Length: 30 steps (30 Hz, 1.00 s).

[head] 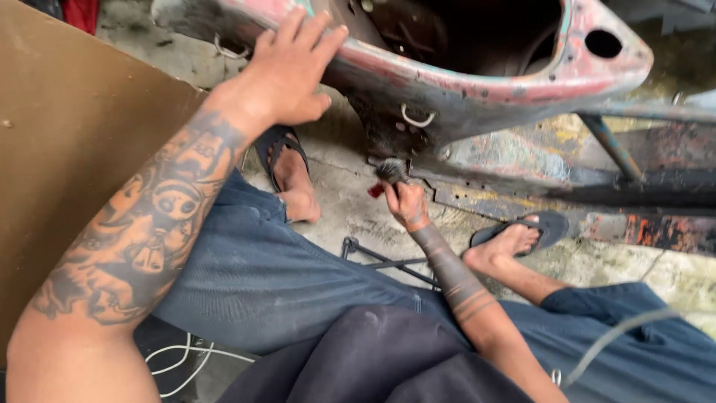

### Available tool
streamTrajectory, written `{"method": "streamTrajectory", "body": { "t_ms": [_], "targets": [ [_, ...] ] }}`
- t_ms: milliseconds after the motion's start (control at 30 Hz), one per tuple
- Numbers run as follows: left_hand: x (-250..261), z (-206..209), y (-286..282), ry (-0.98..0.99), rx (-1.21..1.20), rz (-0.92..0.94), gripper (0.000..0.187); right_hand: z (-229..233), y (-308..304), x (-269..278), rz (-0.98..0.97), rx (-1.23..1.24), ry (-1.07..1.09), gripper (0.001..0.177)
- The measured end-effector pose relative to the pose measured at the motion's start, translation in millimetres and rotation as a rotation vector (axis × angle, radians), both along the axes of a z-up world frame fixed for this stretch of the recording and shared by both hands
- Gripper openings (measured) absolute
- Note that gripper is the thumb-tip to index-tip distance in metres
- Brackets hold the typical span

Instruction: The person scrubs a large, curved metal part with a wire brush, focusing on the edges and interior surfaces. The person holds the part steady with one hand while brushing with the other, occasionally adjusting grip to reach different areas.

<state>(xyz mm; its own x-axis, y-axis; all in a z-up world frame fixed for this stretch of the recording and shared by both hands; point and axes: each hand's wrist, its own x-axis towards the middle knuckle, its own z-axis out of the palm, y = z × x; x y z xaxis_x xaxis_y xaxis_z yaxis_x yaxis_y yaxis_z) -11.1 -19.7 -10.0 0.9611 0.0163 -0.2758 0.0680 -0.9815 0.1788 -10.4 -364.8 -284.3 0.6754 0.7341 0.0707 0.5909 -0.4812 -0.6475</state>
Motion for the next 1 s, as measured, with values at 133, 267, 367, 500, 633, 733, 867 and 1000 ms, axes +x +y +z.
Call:
{"method": "streamTrajectory", "body": {
  "t_ms": [133, 267, 367, 500, 633, 733, 867, 1000],
  "targets": [
    [-2.3, 3.4, 3.8, -0.018, -0.04, 0.013, 0.084, 96.9, 24.4, 8.7, -0.062, 0.323, -0.089, 0.021],
    [-0.7, 9.0, -3.6, 0.045, -0.036, 0.05, 0.087, -35.8, -3.9, -27.7, 0.07, -0.125, 0.123, 0.031],
    [8.1, 28.6, -13.6, 0.159, 0.026, 0.081, 0.095, -12.7, 12.7, -20.3, 0.107, -0.009, 0.078, 0.018],
    [4.6, 18.1, -9.4, 0.124, 0.016, 0.056, 0.09, 103.1, 37.1, -12.9, 0.048, 0.344, 0.002, 0.027],
    [2.5, 15.3, -11.6, 0.137, 0.036, 0.053, 0.092, 29.7, 15.7, -18.7, -0.019, 0.197, -0.03, 0.024],
    [2.8, 7.2, -11.6, 0.065, 0.141, 0.042, 0.096, -28.6, -0.5, -19.2, 0.047, -0.05, 0.011, 0.02],
    [19.3, 32.9, -11.3, 0.228, 0.069, 0.07, 0.096, 2.4, 7.7, 0.0, 0.006, 0.141, 0.008, 0.04],
    [13.9, 22.3, -4.2, 0.18, -0.017, 0.087, 0.088, 52.2, -2.0, -2.3, -0.028, 0.107, 0.015, 0.042]
  ]
}}
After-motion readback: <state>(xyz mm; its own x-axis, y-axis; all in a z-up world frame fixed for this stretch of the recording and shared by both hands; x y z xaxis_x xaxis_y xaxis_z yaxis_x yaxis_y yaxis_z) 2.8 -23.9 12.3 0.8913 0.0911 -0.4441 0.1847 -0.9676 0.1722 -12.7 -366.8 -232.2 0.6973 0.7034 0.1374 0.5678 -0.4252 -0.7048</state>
